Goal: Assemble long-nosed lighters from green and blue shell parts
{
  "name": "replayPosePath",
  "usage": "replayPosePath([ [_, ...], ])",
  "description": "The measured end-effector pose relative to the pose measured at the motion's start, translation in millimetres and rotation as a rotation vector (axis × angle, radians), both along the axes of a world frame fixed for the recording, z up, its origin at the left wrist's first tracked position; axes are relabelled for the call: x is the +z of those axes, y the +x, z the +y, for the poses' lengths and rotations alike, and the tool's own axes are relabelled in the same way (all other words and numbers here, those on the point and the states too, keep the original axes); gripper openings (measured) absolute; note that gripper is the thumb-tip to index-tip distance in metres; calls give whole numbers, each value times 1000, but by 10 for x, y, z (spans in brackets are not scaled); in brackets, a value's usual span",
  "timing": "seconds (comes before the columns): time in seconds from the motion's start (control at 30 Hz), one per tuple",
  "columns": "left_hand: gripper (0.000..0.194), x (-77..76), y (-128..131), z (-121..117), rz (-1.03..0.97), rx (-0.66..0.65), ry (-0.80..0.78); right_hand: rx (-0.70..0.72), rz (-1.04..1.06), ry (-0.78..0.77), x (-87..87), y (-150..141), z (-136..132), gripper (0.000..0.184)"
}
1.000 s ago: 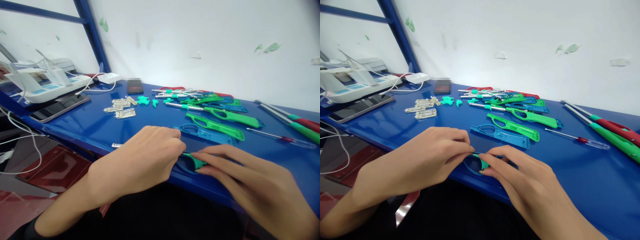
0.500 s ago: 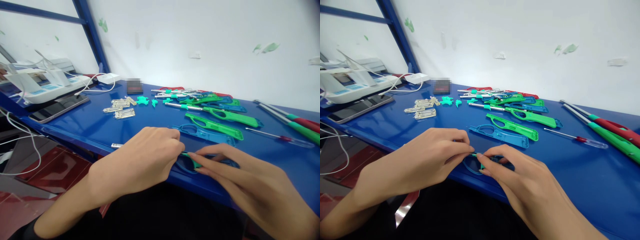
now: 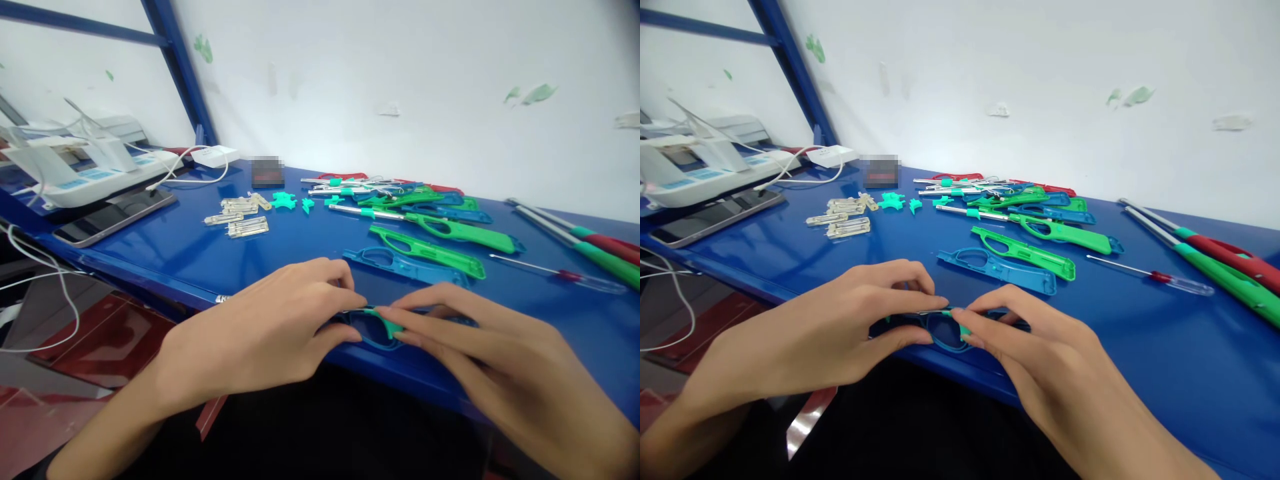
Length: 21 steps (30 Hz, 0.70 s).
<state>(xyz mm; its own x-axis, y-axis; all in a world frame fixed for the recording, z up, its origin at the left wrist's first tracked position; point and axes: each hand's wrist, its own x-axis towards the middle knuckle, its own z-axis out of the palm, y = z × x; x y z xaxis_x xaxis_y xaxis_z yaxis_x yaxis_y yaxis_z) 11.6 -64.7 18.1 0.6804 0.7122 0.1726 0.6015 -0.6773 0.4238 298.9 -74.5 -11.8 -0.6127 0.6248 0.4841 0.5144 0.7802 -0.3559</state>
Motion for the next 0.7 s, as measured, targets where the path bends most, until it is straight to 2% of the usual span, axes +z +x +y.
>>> replayPosePath([
  [0.27, 7, -79, 9, 47, -83, -33, -12, -22, -35, 44, -62, -4, -6, 57],
  [0.43, 5, -46, -9, -5, -12, 0, -2, -48, -40, 22, -55, -2, -16, 40],
  [0.53, 11, -32, -1, -74, 4, 14, 60, -48, -42, -37, -45, 2, -27, 34],
  [0.7, 21, -69, 126, -153, -82, -22, 224, -14, -9, -127, -11, 22, -23, 40],
])
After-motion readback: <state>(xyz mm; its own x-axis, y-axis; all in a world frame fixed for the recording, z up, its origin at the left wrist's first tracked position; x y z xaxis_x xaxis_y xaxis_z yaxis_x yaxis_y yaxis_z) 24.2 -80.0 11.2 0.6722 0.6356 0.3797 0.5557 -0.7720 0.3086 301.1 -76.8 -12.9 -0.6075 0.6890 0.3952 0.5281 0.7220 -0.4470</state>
